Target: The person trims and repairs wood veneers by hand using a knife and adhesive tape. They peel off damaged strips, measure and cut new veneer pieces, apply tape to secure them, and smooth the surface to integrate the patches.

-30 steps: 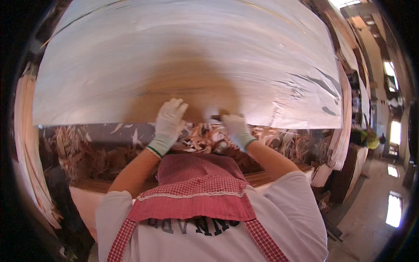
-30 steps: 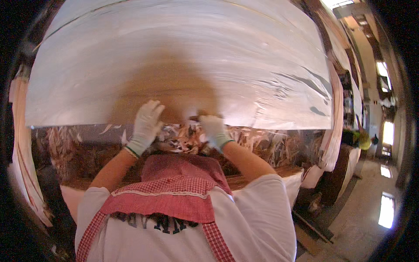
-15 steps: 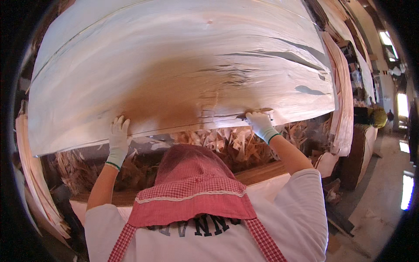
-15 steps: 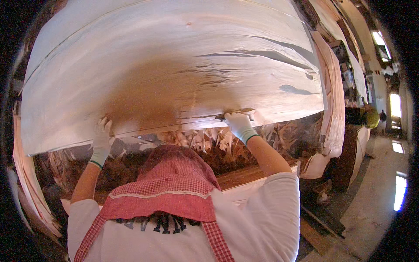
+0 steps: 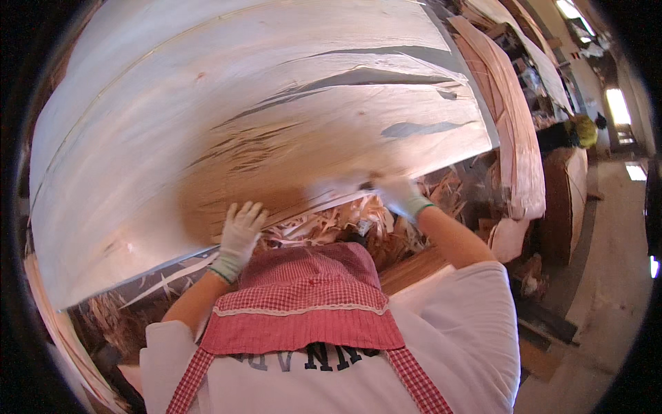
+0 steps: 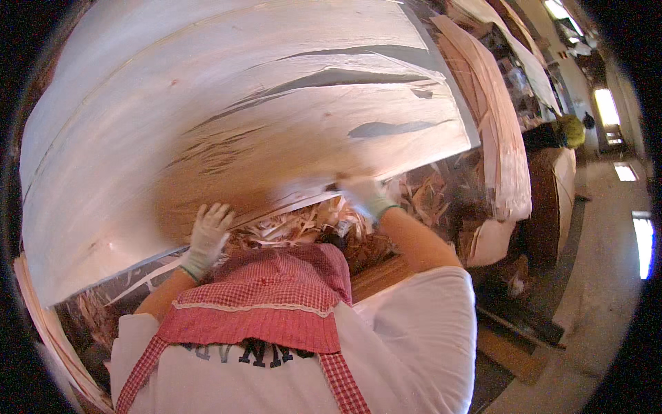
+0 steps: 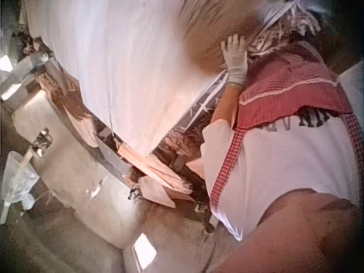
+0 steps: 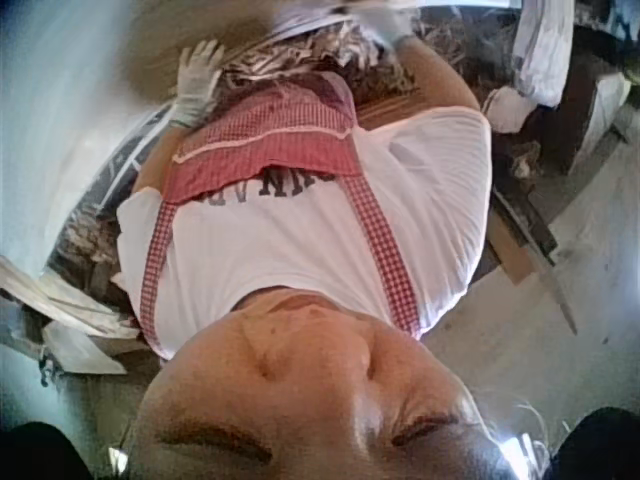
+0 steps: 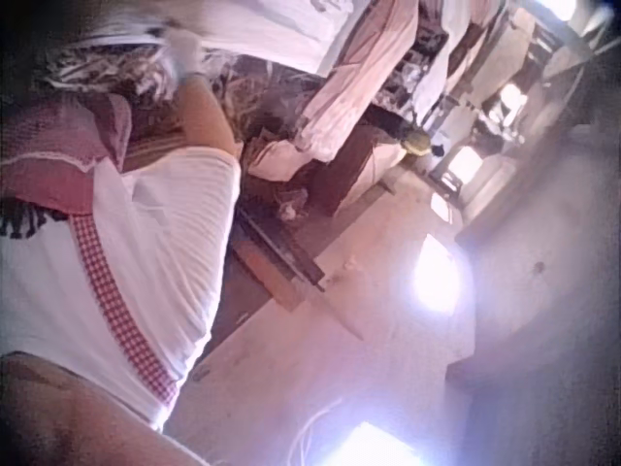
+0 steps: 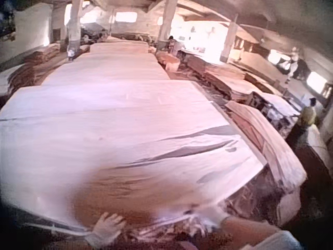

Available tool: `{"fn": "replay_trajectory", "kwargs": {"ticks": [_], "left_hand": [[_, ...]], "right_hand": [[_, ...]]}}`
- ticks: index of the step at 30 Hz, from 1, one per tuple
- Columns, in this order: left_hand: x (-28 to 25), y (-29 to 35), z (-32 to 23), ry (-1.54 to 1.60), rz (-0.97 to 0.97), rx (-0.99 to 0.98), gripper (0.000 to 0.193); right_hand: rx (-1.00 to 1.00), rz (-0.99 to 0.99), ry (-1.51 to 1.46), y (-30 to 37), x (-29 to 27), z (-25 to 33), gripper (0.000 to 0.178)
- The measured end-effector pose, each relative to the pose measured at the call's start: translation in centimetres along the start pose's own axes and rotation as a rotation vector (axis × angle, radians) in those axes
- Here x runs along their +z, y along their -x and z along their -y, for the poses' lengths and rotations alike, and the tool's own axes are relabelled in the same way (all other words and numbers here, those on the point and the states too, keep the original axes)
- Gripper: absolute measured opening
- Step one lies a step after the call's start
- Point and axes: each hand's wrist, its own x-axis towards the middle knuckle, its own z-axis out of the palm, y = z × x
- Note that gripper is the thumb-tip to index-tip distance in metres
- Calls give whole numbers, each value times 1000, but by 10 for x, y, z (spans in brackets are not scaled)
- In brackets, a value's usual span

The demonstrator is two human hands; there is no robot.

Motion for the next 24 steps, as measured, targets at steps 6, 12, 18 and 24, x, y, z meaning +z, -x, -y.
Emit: {"fn": "replay_trajectory", "kwargs": {"ticks": [6, 12, 18, 24], "left_hand": [[-30, -105, -115, 91, -101, -127, 58], [36, -265, -257, -10, -59, -76, 59], [40, -274, -268, -82, -128, -94, 26], [39, -282, -284, -114, -83, -171, 12]], "right_hand": [[-86, -107, 88, 29, 78, -115, 25], [-111, -101, -71, 41, 56, -179, 18], [-163, -228, -152, 117, 134, -457, 11], [823, -58, -159, 177, 148, -633, 27]]}}
